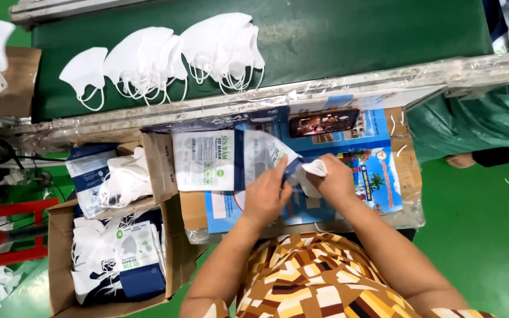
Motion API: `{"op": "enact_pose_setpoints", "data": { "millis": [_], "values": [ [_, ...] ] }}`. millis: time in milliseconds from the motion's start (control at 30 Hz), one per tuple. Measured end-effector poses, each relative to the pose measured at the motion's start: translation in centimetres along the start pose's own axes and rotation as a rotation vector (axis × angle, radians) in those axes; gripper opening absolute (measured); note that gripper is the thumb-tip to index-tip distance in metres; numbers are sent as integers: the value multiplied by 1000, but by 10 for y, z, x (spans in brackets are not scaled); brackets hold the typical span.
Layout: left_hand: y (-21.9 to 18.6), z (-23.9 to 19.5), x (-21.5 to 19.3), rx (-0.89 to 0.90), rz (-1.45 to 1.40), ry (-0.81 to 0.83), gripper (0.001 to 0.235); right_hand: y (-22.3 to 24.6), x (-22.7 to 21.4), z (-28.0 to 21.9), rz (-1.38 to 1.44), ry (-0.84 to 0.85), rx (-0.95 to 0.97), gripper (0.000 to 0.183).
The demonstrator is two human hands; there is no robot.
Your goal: The recorder is packing white masks into plastic sleeves and placing them into boxes or bags on a factory conveyor belt.
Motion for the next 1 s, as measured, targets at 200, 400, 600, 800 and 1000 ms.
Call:
{"op": "enact_pose_setpoints", "data": {
  "millis": [200, 400, 600, 800, 1000],
  "values": [
    [29, -7, 27, -464, -373, 213, 87, -9, 53, -31, 814, 707, 380, 23],
    [38, 4, 7, -303, -284, 167, 9, 24, 37, -39, 445, 585, -318, 26],
    [11, 13, -4, -2, -155, -98, 10, 33, 22, -28, 437, 527, -202, 43],
    [-4, 33, -19, -175, -321, 230, 18, 22, -3, -23, 668, 368, 159, 35],
    [-15, 23, 4, -15, -155, 257, 16, 15, 4, -24, 398, 296, 32, 15]
  ]
}}
Point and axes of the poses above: each hand's wrist, its own z-axis towards the middle knuckle, its own x-axis out of the palm, y = z × x, the point moved 9 cm from there along z, towards the middle knuckle, and after that the axes turned 2 degrees about x, right-handed, at the moved point
